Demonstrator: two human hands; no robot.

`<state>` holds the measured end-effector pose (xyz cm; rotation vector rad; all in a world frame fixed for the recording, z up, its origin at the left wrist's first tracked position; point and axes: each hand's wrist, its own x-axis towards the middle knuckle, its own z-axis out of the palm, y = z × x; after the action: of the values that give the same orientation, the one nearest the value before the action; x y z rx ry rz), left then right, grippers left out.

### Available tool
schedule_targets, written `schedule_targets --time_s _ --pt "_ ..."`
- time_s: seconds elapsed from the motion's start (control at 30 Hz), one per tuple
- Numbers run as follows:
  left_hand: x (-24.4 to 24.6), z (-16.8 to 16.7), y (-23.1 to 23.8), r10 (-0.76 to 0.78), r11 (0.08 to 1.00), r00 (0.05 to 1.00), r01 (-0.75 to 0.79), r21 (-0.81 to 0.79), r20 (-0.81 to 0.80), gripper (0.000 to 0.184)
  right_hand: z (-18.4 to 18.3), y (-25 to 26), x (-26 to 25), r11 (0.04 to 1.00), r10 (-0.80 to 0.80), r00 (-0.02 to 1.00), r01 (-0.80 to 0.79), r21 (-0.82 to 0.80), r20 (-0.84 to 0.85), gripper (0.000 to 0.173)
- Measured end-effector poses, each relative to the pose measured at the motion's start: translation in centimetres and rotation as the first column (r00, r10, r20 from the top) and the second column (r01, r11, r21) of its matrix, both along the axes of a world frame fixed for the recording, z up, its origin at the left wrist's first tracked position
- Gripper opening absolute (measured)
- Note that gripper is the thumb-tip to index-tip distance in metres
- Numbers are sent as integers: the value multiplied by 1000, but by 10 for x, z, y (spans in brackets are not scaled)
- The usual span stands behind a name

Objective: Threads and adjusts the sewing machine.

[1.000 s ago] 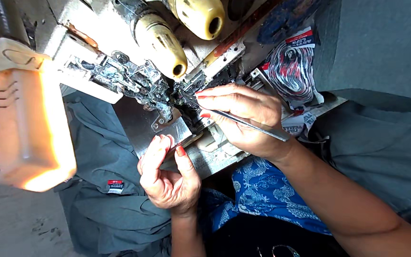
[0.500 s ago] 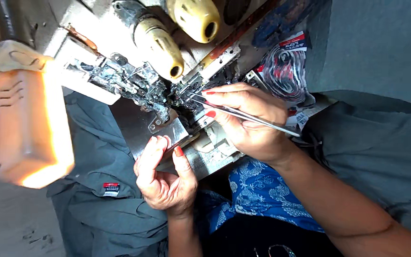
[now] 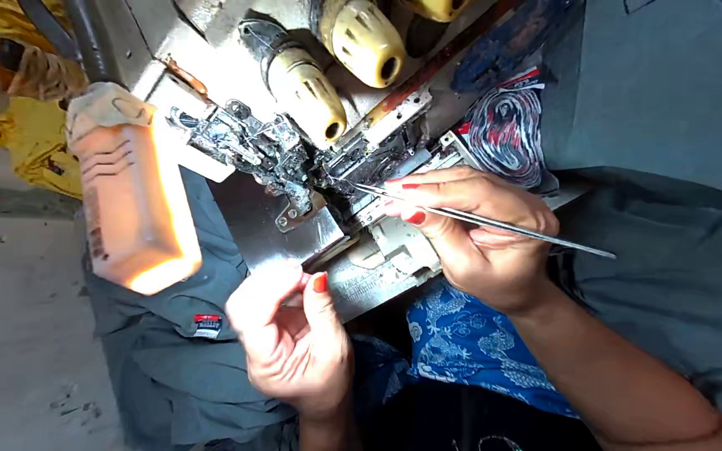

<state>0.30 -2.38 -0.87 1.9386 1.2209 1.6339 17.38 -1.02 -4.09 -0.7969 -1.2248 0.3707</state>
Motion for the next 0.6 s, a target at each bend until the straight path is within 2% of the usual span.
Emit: schedule_targets --time_s 0.07,0.13,0.23,0.3,0.37,0.47,0.6 --pt "10 11 -3 -106 970 975 144 -197 195 19 3 -8 2 999 35 999 -35 -6 -13 5" --pt "16 17 -2 -167 896 926 285 -340 337 29 5 -15 4 997 71 997 -71 -5 -36 5" --pt "22 21 2 -154 771 807 460 -441 570 38 9 -24 2 994 109 993 -108 12 -49 5" --pt "24 21 4 -125 734 743 515 -443 657 36 10 -30 1 991 135 989 -134 16 -55 5" --pt "27 19 5 -84 744 710 511 -430 699 22 9 -35 -1 987 159 986 -159 9 -50 5" --pt "28 16 3 -81 794 733 457 -400 676 20 7 -39 -4 982 191 980 -191 11 -62 6" --pt "23 12 1 -127 884 830 343 -319 543 13 9 -37 3 992 122 991 -123 -27 -59 9"
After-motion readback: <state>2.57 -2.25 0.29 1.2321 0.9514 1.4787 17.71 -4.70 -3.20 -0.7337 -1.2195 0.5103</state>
